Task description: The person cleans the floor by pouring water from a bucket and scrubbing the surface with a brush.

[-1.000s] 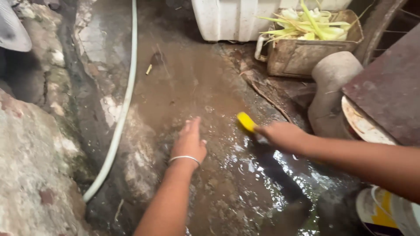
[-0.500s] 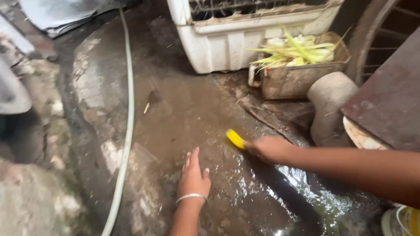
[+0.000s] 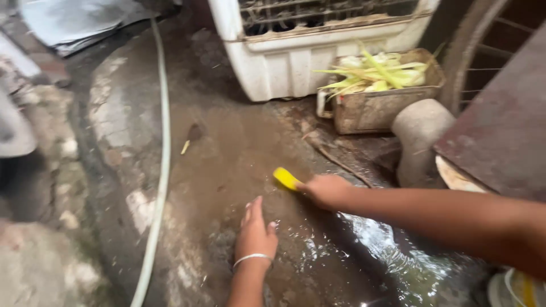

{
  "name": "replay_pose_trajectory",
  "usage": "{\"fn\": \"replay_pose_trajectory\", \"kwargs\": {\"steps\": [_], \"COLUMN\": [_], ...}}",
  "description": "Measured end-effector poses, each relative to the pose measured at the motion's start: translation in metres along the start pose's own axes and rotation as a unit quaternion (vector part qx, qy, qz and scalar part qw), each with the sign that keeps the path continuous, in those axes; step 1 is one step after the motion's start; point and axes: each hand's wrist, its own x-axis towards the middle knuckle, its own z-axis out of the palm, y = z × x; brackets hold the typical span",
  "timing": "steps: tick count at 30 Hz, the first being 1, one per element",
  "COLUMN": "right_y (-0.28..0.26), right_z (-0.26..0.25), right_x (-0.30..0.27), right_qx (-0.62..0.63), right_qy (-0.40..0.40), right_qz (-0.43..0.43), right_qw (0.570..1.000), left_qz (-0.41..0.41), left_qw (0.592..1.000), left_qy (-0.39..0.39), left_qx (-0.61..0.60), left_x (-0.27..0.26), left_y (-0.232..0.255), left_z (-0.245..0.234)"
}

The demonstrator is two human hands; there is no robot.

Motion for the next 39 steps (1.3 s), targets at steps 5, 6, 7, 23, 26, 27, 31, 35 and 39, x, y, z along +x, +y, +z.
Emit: {"fn": "replay_pose_trajectory", "kwargs": {"steps": [5, 6, 7, 23, 26, 27, 31, 35, 39], "right_y": [0.044, 0.033, 0.028, 0.025, 0.022, 0.018, -0.013, -0.022, -0.026], "right_z": [-0.004, -0.013, -0.013, -0.002, -0.002, 0.003, 0.015, 0.037, 0.024], "right_x": [-0.1, -0.104, -0.07, -0.116, -0.044, -0.019, -0.022, -0.141, -0.172], "right_qx": [-0.091, -0.119, -0.116, -0.038, -0.059, -0.069, 0.05, 0.072, 0.031], "right_qy": [-0.148, -0.196, -0.195, -0.154, -0.081, -0.027, -0.004, -0.047, -0.119], "right_qz": [0.006, 0.019, 0.016, 0.032, 0.03, 0.031, 0.169, 0.193, 0.201], "right_qw": [0.985, 0.973, 0.974, 0.987, 0.995, 0.997, 0.984, 0.977, 0.972], "left_qz": [-0.047, -0.051, -0.053, -0.071, -0.06, -0.024, -0.035, -0.032, -0.033], "left_qw": [0.998, 0.998, 0.998, 0.993, 0.994, 0.998, 0.995, 0.992, 0.989], "left_qy": [-0.038, -0.037, -0.037, -0.076, -0.075, -0.056, -0.068, -0.101, -0.116], "left_qx": [0.014, 0.012, 0.016, 0.048, 0.047, 0.035, 0.057, 0.065, 0.084], "left_x": [0.003, -0.001, 0.001, 0.0, 0.009, 0.006, 0.0, -0.012, -0.017], "left_y": [-0.001, 0.0, -0.002, 0.025, 0.027, 0.024, 0.033, 0.042, 0.035], "left_z": [-0.008, -0.008, -0.009, -0.002, 0.0, 0.004, 0.008, 0.014, 0.02]}}
